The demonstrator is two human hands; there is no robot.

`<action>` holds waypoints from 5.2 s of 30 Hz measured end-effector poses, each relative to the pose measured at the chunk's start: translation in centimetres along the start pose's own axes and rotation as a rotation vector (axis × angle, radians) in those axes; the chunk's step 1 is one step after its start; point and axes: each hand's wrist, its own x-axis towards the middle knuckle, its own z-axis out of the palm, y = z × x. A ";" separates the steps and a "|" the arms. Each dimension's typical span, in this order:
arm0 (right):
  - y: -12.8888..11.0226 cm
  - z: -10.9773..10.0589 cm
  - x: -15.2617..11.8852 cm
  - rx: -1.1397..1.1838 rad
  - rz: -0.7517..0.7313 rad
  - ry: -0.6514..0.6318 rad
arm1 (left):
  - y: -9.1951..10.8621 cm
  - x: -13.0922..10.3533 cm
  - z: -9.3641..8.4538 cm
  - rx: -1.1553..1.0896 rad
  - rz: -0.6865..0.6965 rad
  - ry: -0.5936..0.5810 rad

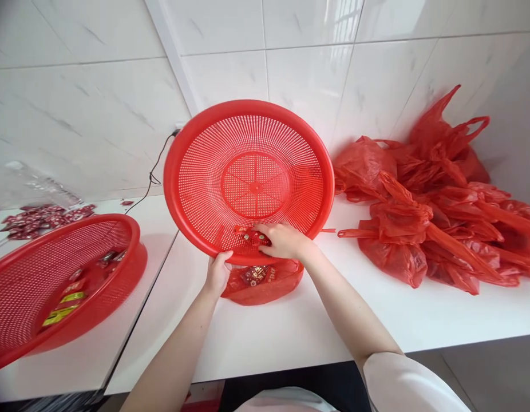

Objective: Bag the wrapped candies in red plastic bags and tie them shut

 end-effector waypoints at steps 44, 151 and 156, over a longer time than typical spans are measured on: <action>0.0 -0.2 -0.3 0.092 0.021 0.198 | 0.2 1.3 -1.5 -0.020 0.122 -0.016; 0.5 -1.2 0.1 1.234 0.372 0.240 | 2.2 2.3 -3.3 -0.120 0.166 -0.192; 0.4 -2.3 -0.3 1.260 0.476 0.370 | 2.9 4.1 -5.8 -0.102 0.268 0.182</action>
